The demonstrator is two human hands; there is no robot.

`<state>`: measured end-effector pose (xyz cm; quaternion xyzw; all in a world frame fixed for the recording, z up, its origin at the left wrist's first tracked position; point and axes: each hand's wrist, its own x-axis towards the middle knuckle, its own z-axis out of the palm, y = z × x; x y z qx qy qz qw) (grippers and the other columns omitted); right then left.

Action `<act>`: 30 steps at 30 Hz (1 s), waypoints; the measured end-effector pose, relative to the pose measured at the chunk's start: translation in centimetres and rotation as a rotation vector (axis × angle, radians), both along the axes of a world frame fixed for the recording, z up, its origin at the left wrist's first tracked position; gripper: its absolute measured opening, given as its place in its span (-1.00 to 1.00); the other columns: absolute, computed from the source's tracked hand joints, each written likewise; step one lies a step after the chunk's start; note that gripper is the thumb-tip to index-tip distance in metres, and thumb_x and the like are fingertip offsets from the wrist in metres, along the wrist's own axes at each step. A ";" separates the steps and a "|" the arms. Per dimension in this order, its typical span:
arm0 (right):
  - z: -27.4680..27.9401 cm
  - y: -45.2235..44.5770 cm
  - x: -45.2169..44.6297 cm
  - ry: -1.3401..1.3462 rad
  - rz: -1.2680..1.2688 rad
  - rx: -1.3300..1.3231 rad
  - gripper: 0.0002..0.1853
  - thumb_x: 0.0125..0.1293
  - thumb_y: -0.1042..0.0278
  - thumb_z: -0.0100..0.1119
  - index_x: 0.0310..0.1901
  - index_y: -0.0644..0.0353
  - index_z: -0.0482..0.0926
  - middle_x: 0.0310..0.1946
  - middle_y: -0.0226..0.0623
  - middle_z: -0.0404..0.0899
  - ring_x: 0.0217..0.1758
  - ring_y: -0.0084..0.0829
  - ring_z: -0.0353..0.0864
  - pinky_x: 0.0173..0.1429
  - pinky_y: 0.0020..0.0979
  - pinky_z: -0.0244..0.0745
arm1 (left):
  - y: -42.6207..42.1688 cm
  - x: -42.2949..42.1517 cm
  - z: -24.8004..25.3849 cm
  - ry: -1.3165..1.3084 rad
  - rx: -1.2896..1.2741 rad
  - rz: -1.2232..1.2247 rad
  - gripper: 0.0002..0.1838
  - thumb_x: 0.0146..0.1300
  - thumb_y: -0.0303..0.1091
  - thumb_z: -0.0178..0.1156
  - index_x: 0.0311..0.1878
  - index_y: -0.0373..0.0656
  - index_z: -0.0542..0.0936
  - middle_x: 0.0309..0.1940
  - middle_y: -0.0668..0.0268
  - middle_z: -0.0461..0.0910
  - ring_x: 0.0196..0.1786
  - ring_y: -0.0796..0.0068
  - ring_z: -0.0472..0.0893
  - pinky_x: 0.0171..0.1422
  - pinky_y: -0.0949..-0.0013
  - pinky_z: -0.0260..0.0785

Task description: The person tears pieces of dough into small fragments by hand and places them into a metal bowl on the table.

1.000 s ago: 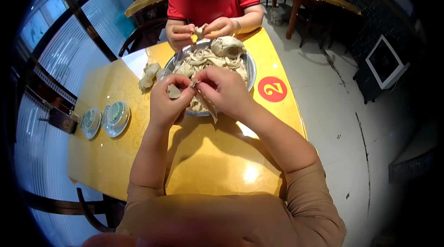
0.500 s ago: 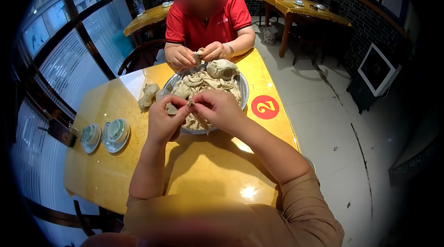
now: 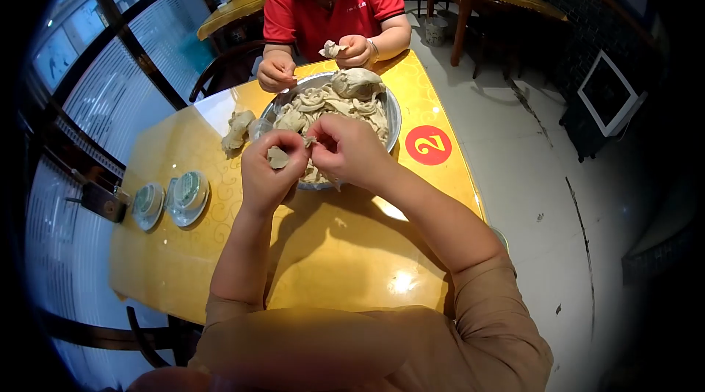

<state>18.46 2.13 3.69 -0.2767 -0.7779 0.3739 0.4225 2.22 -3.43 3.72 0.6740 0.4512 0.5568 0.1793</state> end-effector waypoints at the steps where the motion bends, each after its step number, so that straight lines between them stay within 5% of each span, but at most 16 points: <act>1: 0.0 0.0 0.1 -0.017 0.017 -0.088 -0.86 0.14 0.44 0.17 -0.26 0.26 0.54 -0.45 -0.45 0.54 -0.44 -0.73 0.47 -0.34 -0.62 0.40 | -0.2 0.2 0.2 -0.035 -0.046 -0.004 -0.91 0.05 -0.48 0.26 -0.38 -0.29 0.58 -0.49 0.35 0.58 -0.41 0.62 0.52 -0.26 0.53 0.38; 8: -0.6 1.0 0.0 0.170 0.086 -0.298 -0.92 0.25 0.47 0.09 -0.26 0.26 0.50 -0.44 -0.46 0.53 -0.42 -0.73 0.47 -0.34 -0.65 0.40 | -0.1 -0.5 0.3 -0.424 -0.284 -0.141 -0.89 0.10 -0.48 0.25 -0.31 -0.30 0.58 -0.38 0.28 0.58 -0.45 0.66 0.50 -0.36 0.58 0.36; 9: -0.4 0.9 -0.1 0.196 0.086 -0.329 -0.91 0.27 0.44 0.08 -0.24 0.25 0.49 -0.45 -0.44 0.53 -0.41 -0.70 0.49 -0.33 -0.63 0.42 | 0.0 -0.1 0.6 -0.431 -0.225 -0.173 -0.93 0.13 -0.51 0.17 -0.33 -0.28 0.51 -0.28 0.12 0.60 -0.51 0.62 0.48 -0.43 0.56 0.36; 13: -0.9 1.6 -0.2 0.273 0.120 -0.445 -0.88 0.30 0.38 0.09 -0.23 0.24 0.48 -0.47 -0.42 0.53 -0.43 -0.64 0.50 -0.31 -0.61 0.42 | 0.4 -0.5 0.5 -0.714 -0.227 -0.386 -0.92 0.21 -0.53 0.11 -0.27 -0.27 0.42 -0.22 0.01 0.62 -0.48 0.56 0.57 -0.41 0.57 0.42; 17: -0.6 2.3 0.1 0.467 0.060 -0.630 -0.86 0.31 0.36 0.09 -0.20 0.24 0.48 -0.42 -0.38 0.53 -0.37 -0.61 0.52 -0.29 -0.59 0.43 | 0.5 -1.3 0.7 -0.753 -0.187 -0.364 -0.92 0.22 -0.52 0.08 -0.25 -0.29 0.42 -0.26 0.01 0.60 -0.46 0.48 0.60 -0.45 0.56 0.39; 30: -1.5 6.5 2.5 0.845 -0.092 -0.639 -0.83 0.34 0.37 0.04 -0.17 0.30 0.46 -0.36 -0.30 0.59 -0.37 -0.60 0.56 -0.30 -0.62 0.50 | 0.1 -6.6 2.4 -0.887 0.079 -0.307 -0.91 0.26 -0.47 0.01 -0.20 -0.25 0.41 -0.28 0.05 0.56 -0.50 0.47 0.53 -0.45 0.55 0.36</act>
